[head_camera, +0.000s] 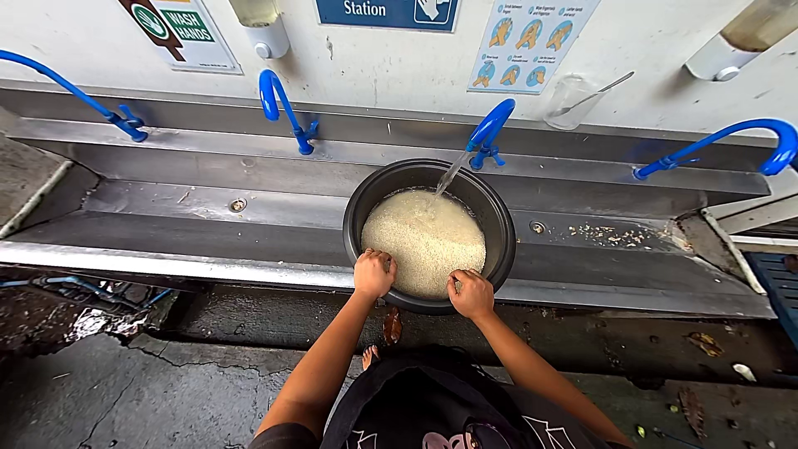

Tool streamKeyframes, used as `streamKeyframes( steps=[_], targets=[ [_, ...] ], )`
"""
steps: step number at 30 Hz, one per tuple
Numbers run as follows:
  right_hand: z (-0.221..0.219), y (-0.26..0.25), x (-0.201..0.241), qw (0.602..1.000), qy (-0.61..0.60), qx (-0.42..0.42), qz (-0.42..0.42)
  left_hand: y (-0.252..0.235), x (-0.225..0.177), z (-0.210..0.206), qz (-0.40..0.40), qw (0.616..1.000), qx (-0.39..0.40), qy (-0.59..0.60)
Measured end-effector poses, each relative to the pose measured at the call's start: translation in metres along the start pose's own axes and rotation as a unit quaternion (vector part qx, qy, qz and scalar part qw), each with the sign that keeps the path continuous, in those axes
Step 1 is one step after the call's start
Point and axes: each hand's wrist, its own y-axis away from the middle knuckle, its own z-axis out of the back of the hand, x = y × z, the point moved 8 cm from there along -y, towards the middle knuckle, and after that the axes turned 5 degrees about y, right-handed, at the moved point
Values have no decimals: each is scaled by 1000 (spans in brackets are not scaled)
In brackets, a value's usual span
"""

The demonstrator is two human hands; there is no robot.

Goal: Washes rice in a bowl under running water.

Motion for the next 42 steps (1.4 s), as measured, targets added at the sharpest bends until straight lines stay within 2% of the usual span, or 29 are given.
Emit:
streamKeyframes(
  steps=[42],
  targets=[
    [1,0,1,1000,-2,-2,5,0,0,0,-2,1000,-1,-5]
  ],
)
